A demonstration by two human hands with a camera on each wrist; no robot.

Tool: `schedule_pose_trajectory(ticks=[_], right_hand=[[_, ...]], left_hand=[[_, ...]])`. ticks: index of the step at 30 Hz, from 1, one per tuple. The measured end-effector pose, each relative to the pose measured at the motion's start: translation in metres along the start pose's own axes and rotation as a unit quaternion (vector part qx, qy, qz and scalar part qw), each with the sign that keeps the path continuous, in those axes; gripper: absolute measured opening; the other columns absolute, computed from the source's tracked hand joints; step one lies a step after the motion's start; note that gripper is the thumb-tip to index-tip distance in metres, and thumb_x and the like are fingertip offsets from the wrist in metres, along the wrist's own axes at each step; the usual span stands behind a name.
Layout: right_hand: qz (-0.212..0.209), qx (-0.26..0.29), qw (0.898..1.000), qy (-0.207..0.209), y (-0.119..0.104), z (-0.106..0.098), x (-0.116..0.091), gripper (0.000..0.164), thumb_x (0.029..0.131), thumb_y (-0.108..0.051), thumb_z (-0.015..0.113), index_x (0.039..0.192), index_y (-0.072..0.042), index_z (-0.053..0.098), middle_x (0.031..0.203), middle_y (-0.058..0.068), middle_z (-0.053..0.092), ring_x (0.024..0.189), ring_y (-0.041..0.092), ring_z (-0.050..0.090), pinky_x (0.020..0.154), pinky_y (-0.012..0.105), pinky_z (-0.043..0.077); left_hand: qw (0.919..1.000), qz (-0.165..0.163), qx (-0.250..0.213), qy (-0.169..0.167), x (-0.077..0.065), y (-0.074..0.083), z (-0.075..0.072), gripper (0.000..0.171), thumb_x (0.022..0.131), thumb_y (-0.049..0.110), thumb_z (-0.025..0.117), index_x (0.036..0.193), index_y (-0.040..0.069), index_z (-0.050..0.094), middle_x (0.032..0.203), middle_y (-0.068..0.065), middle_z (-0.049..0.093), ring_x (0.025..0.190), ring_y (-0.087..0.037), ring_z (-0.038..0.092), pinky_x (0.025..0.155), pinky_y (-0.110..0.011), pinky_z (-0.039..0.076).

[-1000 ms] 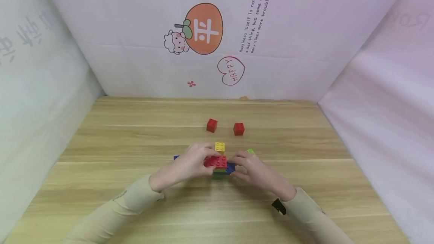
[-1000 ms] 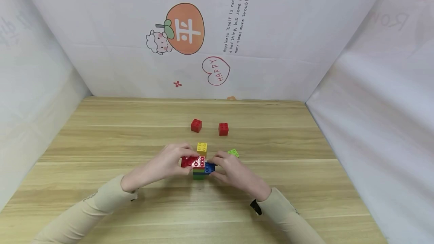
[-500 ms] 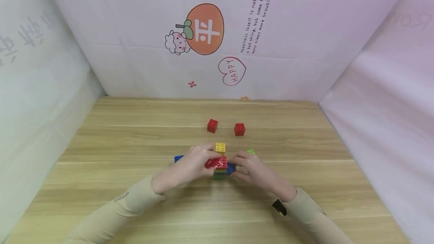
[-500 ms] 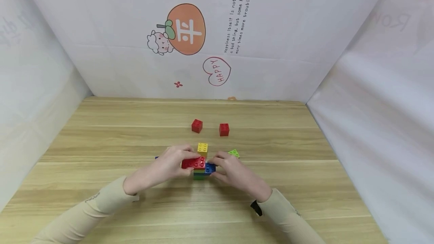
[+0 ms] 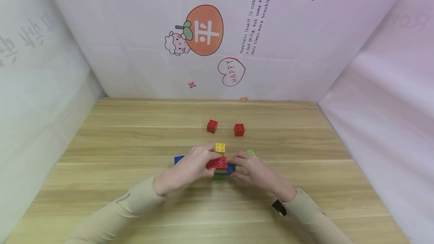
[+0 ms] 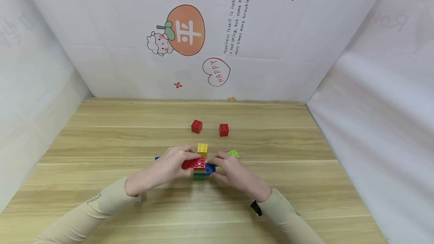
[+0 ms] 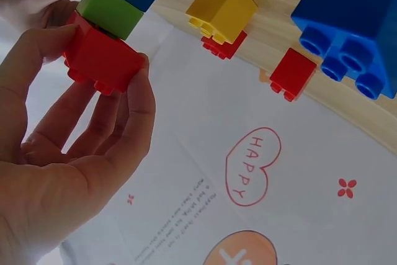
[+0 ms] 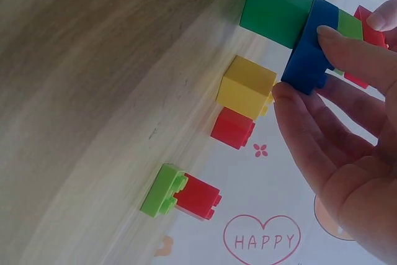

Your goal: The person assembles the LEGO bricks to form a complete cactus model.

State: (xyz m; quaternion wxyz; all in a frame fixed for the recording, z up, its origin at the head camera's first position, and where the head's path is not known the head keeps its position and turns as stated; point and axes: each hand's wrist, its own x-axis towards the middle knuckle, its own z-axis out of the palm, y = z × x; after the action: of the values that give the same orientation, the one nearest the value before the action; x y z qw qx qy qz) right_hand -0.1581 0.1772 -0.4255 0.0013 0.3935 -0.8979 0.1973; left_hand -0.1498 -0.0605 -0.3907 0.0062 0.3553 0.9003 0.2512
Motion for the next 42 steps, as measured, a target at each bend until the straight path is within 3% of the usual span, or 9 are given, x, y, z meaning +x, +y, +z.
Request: schedule_pose_trajectory(ticks=[8, 17, 21, 26, 34, 35, 39, 42], right_hand=[[-0.018, -0.011, 1.0, 0.021, -0.001, 0.001, 0.0, 0.044, 0.085, -0.022, 0.078, 0.125, -0.008, 0.065, 0.113, 0.003, 0.069, 0.1, 0.013, 0.067, 0.087, 0.028, 0.061], [-0.027, 0.0, 0.998, 0.061, -0.005, 0.001, 0.001, 0.049, 0.085, -0.024, 0.079, 0.129, -0.011, 0.062, 0.107, 0.002, 0.069, 0.094, 0.011, 0.066, 0.086, 0.028, 0.06], [-0.02, -0.003, 0.998, 0.064, -0.006, 0.001, 0.001, 0.047, 0.086, -0.026, 0.078, 0.128, -0.011, 0.063, 0.105, 0.001, 0.069, 0.091, 0.012, 0.066, 0.084, 0.028, 0.06], [-0.009, 0.0, 0.998, 0.057, -0.007, 0.002, 0.002, 0.045, 0.088, -0.029, 0.076, 0.128, -0.011, 0.064, 0.106, 0.001, 0.069, 0.091, 0.014, 0.065, 0.085, 0.029, 0.06], [0.001, 0.002, 0.998, 0.055, -0.008, 0.002, 0.005, 0.04, 0.09, -0.029, 0.073, 0.125, -0.01, 0.065, 0.106, 0.001, 0.069, 0.089, 0.012, 0.064, 0.085, 0.028, 0.06], [0.001, 0.003, 0.998, 0.055, -0.009, 0.002, 0.005, 0.04, 0.09, -0.029, 0.073, 0.125, -0.01, 0.065, 0.106, 0.001, 0.07, 0.09, 0.012, 0.064, 0.085, 0.028, 0.06], [0.001, 0.004, 0.999, 0.052, -0.009, 0.003, 0.006, 0.039, 0.091, -0.029, 0.073, 0.124, -0.01, 0.065, 0.106, 0.001, 0.07, 0.09, 0.01, 0.064, 0.086, 0.028, 0.06], [0.004, 0.002, 0.999, 0.05, -0.009, 0.003, 0.006, 0.039, 0.091, -0.028, 0.072, 0.124, -0.01, 0.066, 0.105, 0.0, 0.07, 0.09, 0.01, 0.064, 0.085, 0.028, 0.06]], left_hand=[[1.0, 0.0, -0.004, -0.002, 0.0, -0.003, -0.003, 0.032, 0.081, 0.01, 0.08, 0.112, 0.008, 0.073, 0.103, -0.003, 0.068, 0.092, -0.014, 0.065, 0.083, -0.027, 0.061], [0.9994, -0.026, -0.013, -0.019, 0.001, -0.009, -0.009, 0.045, 0.082, 0.026, 0.082, 0.121, 0.006, 0.069, 0.12, -0.011, 0.07, 0.105, -0.022, 0.068, 0.089, -0.033, 0.06], [0.999, -0.038, -0.022, -0.005, -0.007, -0.023, -0.018, 0.044, 0.085, 0.03, 0.078, 0.119, 0.003, 0.069, 0.117, -0.015, 0.072, 0.103, -0.027, 0.07, 0.088, -0.036, 0.061], [0.9985, -0.055, 0.0, 0.002, -0.025, -0.049, -0.028, 0.038, 0.087, 0.029, 0.076, 0.11, -0.001, 0.071, 0.108, -0.017, 0.074, 0.093, -0.027, 0.071, 0.08, -0.036, 0.061], [0.9971, -0.072, 0.024, 0.001, -0.042, -0.079, -0.022, 0.042, 0.079, 0.021, 0.083, 0.108, -0.006, 0.069, 0.103, -0.02, 0.072, 0.091, -0.031, 0.069, 0.079, -0.04, 0.061], [0.9977, -0.062, 0.028, 0.008, -0.043, -0.087, -0.018, 0.043, 0.079, 0.023, 0.083, 0.108, -0.006, 0.069, 0.103, -0.02, 0.071, 0.09, -0.029, 0.069, 0.077, -0.038, 0.061], [0.9979, -0.05, 0.038, 0.015, -0.047, -0.093, -0.014, 0.041, 0.074, 0.02, 0.086, 0.102, -0.005, 0.07, 0.095, -0.016, 0.07, 0.084, -0.027, 0.066, 0.072, -0.035, 0.059], [0.9971, -0.068, 0.034, 0.0, -0.048, -0.091, -0.013, 0.036, 0.072, 0.015, 0.087, 0.099, -0.003, 0.071, 0.091, -0.012, 0.07, 0.082, -0.024, 0.065, 0.071, -0.034, 0.058]])
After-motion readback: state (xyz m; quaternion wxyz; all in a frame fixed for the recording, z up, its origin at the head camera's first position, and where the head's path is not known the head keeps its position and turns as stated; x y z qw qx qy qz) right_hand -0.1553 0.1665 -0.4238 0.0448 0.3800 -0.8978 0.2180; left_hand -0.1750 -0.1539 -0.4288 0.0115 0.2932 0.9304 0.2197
